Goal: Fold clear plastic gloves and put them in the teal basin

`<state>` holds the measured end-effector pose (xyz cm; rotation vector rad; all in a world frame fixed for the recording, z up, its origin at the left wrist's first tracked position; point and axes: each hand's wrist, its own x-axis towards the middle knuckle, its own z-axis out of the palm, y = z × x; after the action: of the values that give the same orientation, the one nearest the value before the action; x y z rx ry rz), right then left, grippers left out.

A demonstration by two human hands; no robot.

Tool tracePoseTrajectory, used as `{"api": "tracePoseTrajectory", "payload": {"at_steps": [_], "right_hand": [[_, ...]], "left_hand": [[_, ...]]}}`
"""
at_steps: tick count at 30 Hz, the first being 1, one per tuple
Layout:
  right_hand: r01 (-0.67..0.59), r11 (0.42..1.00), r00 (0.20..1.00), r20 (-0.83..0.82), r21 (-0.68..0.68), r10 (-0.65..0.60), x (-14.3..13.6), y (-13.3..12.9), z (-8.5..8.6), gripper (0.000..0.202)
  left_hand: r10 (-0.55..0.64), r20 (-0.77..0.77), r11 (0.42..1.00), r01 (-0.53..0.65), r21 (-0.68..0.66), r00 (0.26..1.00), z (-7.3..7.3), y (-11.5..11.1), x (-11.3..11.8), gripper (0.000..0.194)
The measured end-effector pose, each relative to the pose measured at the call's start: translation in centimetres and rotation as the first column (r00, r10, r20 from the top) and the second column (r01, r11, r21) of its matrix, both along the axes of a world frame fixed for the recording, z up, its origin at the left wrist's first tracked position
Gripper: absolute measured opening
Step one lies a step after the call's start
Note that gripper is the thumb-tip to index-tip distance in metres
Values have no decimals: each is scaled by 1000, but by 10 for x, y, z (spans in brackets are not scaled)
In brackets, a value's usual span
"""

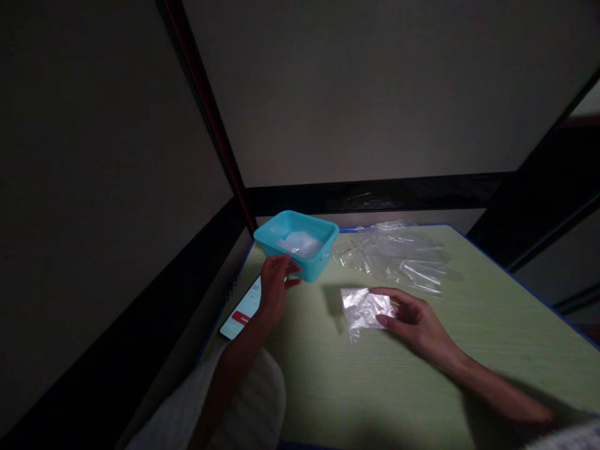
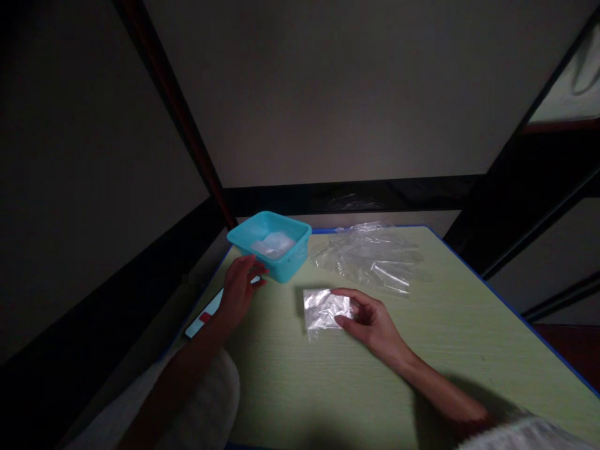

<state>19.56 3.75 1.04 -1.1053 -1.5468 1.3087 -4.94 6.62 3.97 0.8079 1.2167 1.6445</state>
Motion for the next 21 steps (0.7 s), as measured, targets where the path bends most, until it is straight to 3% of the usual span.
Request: {"api": "tracePoseTrajectory", "payload": {"at_steps": [11, 15, 21], "right_hand": [[9, 1000, 999, -32, 1, -9, 0, -2, 11, 38], [37, 998, 996, -77, 42, -34, 8, -3, 25, 35], [211, 953, 976, -92, 218, -196, 30, 3, 36, 35]], "left_hand": [[-73, 92, 997, 75, -23, 993, -1, 19, -6, 30], [-138, 61, 990, 137, 15, 989, 2, 7, -4, 25], [-253, 3, 967, 253, 28, 967, 1, -14, 0, 26]]}}
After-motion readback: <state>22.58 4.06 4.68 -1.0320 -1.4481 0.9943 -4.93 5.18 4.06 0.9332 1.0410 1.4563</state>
